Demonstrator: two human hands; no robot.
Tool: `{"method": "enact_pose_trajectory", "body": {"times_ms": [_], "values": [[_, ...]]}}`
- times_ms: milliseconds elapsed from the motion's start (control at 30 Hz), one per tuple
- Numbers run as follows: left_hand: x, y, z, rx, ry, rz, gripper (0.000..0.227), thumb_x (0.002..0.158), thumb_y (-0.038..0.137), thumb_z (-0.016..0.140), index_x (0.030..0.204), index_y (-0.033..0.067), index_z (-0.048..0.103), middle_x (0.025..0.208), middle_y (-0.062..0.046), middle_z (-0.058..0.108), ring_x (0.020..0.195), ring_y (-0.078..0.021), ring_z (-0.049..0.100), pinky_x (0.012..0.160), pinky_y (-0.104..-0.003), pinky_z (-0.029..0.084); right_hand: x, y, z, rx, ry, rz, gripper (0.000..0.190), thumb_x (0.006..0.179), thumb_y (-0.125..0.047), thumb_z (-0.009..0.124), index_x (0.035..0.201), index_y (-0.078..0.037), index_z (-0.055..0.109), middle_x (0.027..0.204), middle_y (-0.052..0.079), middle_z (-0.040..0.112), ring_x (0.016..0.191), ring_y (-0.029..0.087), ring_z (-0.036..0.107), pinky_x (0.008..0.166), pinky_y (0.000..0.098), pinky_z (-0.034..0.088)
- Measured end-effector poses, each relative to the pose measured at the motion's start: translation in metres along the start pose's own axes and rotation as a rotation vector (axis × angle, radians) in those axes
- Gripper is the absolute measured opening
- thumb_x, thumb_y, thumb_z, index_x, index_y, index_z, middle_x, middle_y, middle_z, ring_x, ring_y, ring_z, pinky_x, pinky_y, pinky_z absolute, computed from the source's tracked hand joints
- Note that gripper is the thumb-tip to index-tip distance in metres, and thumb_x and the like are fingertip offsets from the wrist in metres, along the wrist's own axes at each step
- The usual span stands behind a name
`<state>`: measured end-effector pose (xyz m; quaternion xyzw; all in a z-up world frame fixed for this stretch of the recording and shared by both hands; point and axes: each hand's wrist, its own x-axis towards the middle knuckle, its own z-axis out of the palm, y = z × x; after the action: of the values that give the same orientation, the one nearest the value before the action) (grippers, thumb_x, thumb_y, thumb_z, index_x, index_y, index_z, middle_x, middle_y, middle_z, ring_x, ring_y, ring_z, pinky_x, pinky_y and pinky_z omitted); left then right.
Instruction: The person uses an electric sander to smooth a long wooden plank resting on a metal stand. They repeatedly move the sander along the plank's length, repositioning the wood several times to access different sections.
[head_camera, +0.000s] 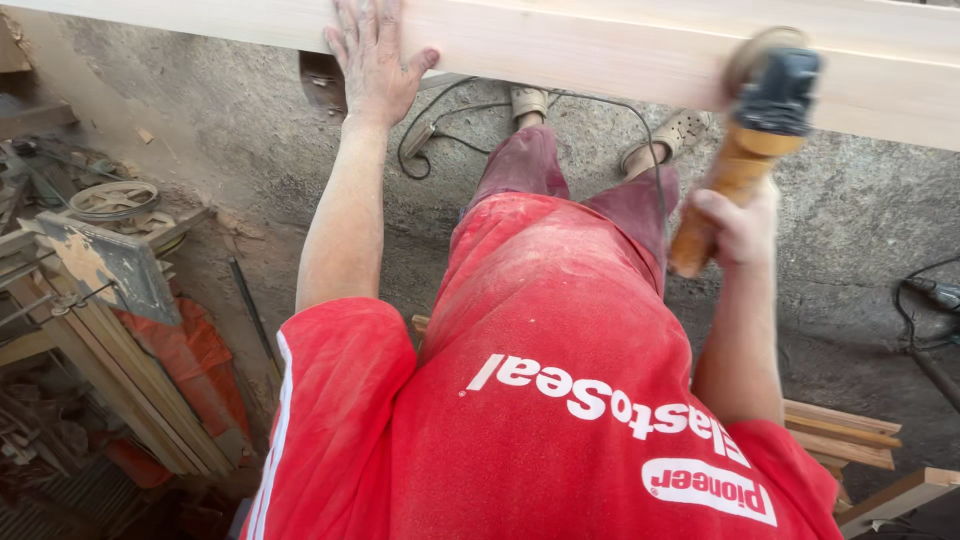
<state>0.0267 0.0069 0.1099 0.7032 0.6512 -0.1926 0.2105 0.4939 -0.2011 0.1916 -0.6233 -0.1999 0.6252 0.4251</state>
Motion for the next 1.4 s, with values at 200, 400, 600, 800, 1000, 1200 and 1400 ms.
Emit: {"method": "enact_pose_trajectory", "body": {"times_ms": [200,400,600,800,1000,1200,1400], "values": [[0.012,-0.021,-0.028,-0.076,0.017,0.199,0.09,0.102,0.07,0.065,0.17,0.0281,0.022,0.176,-0.014,0.01,0.16,-0.0437,-0.003,0.128,-0.067,-0.004,0.038,-0.004,0.141,-0.222,-0.175,0.046,0.06,0.073,-0.02,0.082,0.125,-0.005,0.057,0.103,0.004,0.068,0.091,0.016,0.068,0.085,0.0335,0.059],[0.026,-0.02,-0.06,-0.034,-0.103,0.192,0.1,0.089,0.067,0.077,0.165,0.0331,0.022,0.171,-0.017,0.01,0.156,-0.0444,-0.002,0.121,-0.069,-0.007,0.041,-0.004,0.163,-0.227,-0.206,0.017,0.055,0.076,-0.022,0.082,0.123,-0.003,0.06,0.107,0.005,0.069,0.095,0.017,0.068,0.087,0.034,0.059],[0.067,0.005,-0.074,-0.1,-0.153,0.442,0.112,0.068,0.048,0.094,0.159,0.0202,0.035,0.158,-0.014,0.042,0.147,-0.0359,0.036,0.119,-0.067,0.024,-0.017,0.0,0.086,0.08,0.055,-0.013,0.045,0.085,-0.012,0.08,0.119,0.004,0.055,0.092,0.013,0.067,0.077,0.024,0.068,0.078,0.0371,0.059],[0.147,0.062,-0.087,-0.006,-0.51,0.596,0.095,0.046,0.051,0.1,0.13,0.02,0.068,0.139,-0.011,0.061,0.13,-0.0324,0.055,0.106,-0.048,0.046,-0.083,0.001,0.045,0.187,0.178,-0.1,0.043,0.096,-0.002,0.067,0.132,0.01,0.047,0.107,0.015,0.058,0.089,0.029,0.066,0.085,0.0449,0.06],[0.172,0.071,-0.069,-0.057,-0.696,0.518,0.082,0.048,0.051,0.098,0.113,0.0056,0.077,0.117,-0.01,0.077,0.105,-0.0261,0.074,0.089,-0.04,0.06,-0.097,0.002,0.066,0.245,0.188,-0.173,0.049,0.093,-0.004,0.066,0.135,0.009,0.046,0.104,0.019,0.059,0.089,0.032,0.065,0.083,0.0468,0.059],[0.178,0.069,-0.099,-0.095,-0.107,0.676,0.087,0.048,0.049,0.103,0.114,0.0076,0.066,0.103,-0.013,0.071,0.094,-0.0333,0.069,0.078,-0.048,0.055,-0.106,-0.02,0.08,0.229,0.189,-0.218,0.054,0.088,-0.008,0.072,0.134,0.008,0.046,0.108,0.017,0.06,0.088,0.032,0.065,0.079,0.0473,0.058],[0.145,0.071,-0.079,-0.026,0.365,0.737,0.064,0.066,0.04,0.091,0.114,0.0091,0.062,0.106,-0.011,0.068,0.102,-0.0296,0.066,0.085,-0.043,0.054,-0.093,-0.045,0.065,0.16,0.013,-0.244,0.06,0.086,-0.009,0.073,0.136,0.01,0.046,0.101,0.025,0.062,0.089,0.034,0.065,0.085,0.0469,0.058]]}}
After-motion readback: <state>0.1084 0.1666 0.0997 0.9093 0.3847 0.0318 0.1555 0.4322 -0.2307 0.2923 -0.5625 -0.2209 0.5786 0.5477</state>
